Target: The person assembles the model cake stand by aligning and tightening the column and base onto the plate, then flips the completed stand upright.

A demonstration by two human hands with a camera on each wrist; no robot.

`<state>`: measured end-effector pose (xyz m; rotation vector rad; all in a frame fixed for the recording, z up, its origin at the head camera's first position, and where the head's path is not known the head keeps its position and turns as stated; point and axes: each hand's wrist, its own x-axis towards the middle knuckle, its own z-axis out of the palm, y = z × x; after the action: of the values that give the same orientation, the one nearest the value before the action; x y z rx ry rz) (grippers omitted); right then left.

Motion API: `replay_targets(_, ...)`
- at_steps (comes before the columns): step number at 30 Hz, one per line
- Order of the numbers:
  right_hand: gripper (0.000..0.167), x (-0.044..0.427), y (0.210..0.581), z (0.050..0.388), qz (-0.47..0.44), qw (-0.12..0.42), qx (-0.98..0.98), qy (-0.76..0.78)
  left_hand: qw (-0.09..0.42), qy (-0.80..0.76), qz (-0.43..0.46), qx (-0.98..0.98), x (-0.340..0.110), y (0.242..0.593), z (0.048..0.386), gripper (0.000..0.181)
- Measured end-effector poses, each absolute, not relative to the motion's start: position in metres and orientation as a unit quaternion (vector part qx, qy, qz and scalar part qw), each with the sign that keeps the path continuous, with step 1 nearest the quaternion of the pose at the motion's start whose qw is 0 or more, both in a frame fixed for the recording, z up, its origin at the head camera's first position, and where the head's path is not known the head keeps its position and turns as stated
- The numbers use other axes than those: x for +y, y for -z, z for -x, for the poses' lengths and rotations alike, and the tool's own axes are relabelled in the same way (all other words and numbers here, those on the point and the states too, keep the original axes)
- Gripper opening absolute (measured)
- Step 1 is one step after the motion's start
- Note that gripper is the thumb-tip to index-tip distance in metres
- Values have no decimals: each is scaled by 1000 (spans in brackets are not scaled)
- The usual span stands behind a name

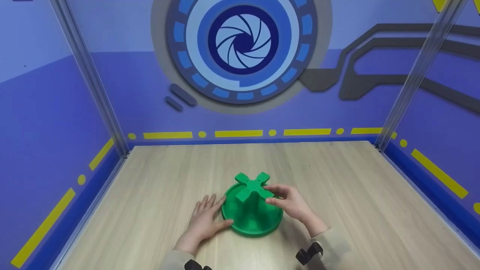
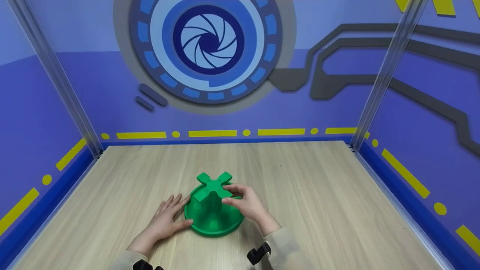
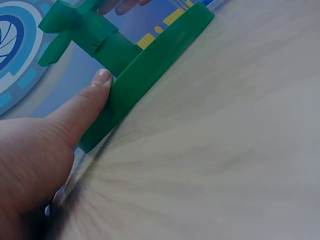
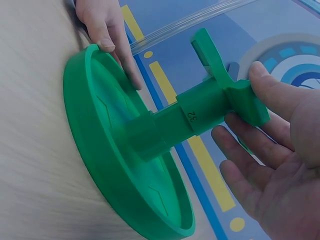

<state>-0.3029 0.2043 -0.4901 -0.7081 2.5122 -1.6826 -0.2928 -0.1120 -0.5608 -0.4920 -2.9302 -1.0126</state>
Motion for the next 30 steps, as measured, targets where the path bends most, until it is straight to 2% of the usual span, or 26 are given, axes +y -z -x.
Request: replay_targets(30, 43, 190, 497, 292, 154, -23, 813, 561, -2, 328, 151, -933, -110, 558, 292, 94)
